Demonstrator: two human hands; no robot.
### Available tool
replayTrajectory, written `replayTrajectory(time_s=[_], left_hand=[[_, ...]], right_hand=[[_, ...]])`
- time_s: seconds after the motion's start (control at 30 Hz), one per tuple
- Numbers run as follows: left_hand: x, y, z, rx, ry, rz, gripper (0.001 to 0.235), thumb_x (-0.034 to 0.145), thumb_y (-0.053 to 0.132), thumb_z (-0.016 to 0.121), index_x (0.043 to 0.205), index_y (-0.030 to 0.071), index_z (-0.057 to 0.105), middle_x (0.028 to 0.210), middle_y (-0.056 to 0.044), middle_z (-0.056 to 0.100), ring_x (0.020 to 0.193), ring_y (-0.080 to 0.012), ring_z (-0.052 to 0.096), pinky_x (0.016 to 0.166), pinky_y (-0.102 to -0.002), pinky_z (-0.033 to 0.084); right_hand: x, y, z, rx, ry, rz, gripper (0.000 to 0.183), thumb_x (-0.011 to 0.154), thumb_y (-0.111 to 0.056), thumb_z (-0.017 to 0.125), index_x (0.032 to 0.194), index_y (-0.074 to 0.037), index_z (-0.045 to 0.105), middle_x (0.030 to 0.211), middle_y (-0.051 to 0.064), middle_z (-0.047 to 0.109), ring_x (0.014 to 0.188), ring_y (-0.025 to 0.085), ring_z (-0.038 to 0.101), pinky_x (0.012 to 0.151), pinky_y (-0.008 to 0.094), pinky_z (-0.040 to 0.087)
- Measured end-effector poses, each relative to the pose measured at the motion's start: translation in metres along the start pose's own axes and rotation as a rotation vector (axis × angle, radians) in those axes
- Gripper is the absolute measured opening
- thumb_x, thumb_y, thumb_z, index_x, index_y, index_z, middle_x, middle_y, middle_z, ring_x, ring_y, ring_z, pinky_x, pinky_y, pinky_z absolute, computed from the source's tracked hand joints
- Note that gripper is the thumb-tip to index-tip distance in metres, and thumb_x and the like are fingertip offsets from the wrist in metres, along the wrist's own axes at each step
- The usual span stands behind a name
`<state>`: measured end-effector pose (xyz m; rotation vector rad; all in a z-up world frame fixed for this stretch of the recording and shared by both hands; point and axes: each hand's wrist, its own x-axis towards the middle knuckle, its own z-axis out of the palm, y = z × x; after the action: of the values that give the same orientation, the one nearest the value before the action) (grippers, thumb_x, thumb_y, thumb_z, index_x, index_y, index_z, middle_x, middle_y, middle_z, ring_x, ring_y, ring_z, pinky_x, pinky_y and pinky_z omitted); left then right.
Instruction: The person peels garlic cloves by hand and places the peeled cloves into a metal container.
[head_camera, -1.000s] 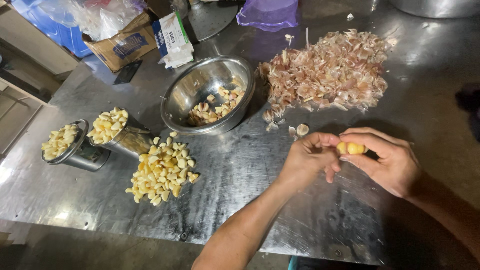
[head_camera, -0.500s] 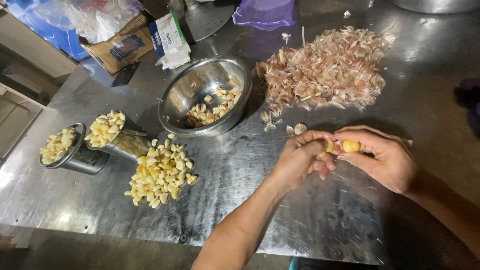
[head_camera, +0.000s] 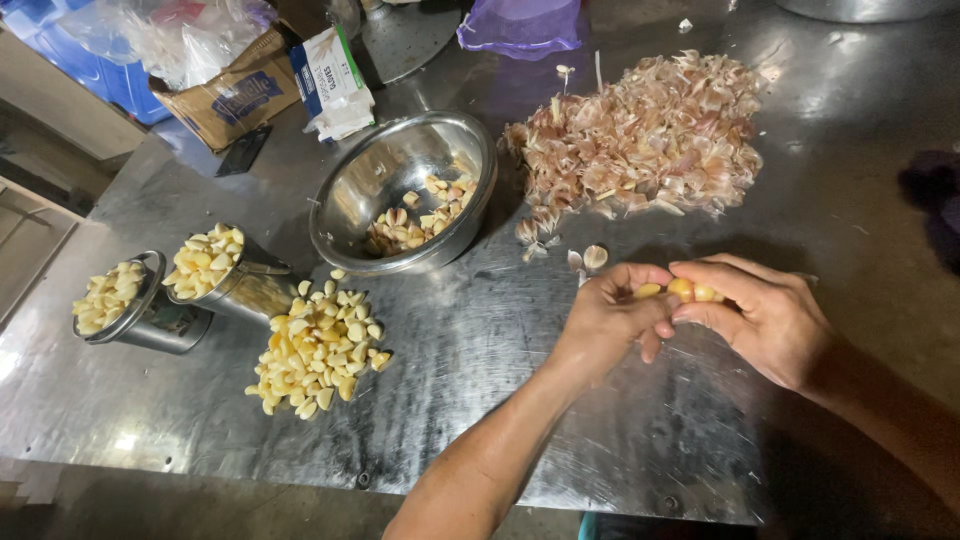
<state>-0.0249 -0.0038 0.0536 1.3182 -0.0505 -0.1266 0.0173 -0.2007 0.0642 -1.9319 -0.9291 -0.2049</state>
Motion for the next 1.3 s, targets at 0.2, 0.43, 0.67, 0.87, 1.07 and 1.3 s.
replayTrajectory(time_s=[0.2,0.43,0.67,0.87,1.07,1.3], left_hand=[[0.001,0.000,-0.005,-0.061,-0.046,-0.028,0.024,0.099,0.004,0.066,0.119,-0.007,0.059,0.091,-0.013,0.069,0.066,-0.0137,0.066,0.050,-0.025,0.052],[0.005,-0.010,-0.006,0.055,-0.036,-0.042,0.022,0.097,0.003,0.067,0.114,-0.009,0.059,0.082,-0.014,0.068,0.054,-0.0159,0.062,0.047,-0.027,0.051],[0.002,0.000,-0.010,0.112,-0.035,-0.089,0.023,0.092,0.000,0.066,0.113,-0.008,0.061,0.076,-0.016,0.068,0.053,-0.0169,0.063,0.048,-0.028,0.055],[-0.001,0.009,-0.007,0.028,-0.059,-0.011,0.031,0.093,0.003,0.064,0.121,-0.010,0.060,0.084,-0.014,0.069,0.060,-0.0147,0.066,0.048,-0.026,0.054],[-0.003,0.008,0.001,0.185,-0.041,0.037,0.035,0.089,-0.002,0.065,0.123,-0.010,0.059,0.091,-0.010,0.069,0.066,-0.0121,0.065,0.048,-0.026,0.053],[-0.002,0.006,-0.010,0.087,-0.083,-0.001,0.036,0.095,0.000,0.060,0.130,-0.011,0.060,0.082,-0.015,0.068,0.060,-0.0161,0.065,0.050,-0.027,0.054]], right_hand=[[0.003,-0.003,-0.004,0.081,-0.058,0.037,0.043,0.082,-0.008,0.074,0.124,0.000,0.068,0.111,0.010,0.076,0.093,0.019,0.076,0.080,0.030,0.063],[0.002,0.011,0.001,-0.057,-0.108,-0.068,0.043,0.080,-0.013,0.075,0.121,-0.002,0.069,0.112,0.009,0.075,0.091,0.018,0.076,0.076,0.028,0.065],[0.004,0.015,-0.003,0.138,-0.189,-0.016,0.041,0.083,-0.012,0.074,0.123,-0.002,0.070,0.110,0.008,0.077,0.091,0.018,0.077,0.079,0.027,0.063],[0.008,-0.006,-0.008,0.021,-0.144,0.227,0.046,0.078,-0.012,0.079,0.123,-0.008,0.073,0.107,0.006,0.079,0.087,0.017,0.076,0.078,0.030,0.062],[0.003,0.016,0.000,0.021,-0.205,0.057,0.050,0.081,-0.016,0.074,0.130,-0.009,0.066,0.108,0.006,0.076,0.086,0.015,0.076,0.074,0.028,0.066],[0.001,0.029,-0.005,0.443,-0.220,0.148,0.043,0.087,-0.008,0.070,0.129,-0.002,0.067,0.112,0.012,0.077,0.101,0.019,0.072,0.088,0.031,0.060]])
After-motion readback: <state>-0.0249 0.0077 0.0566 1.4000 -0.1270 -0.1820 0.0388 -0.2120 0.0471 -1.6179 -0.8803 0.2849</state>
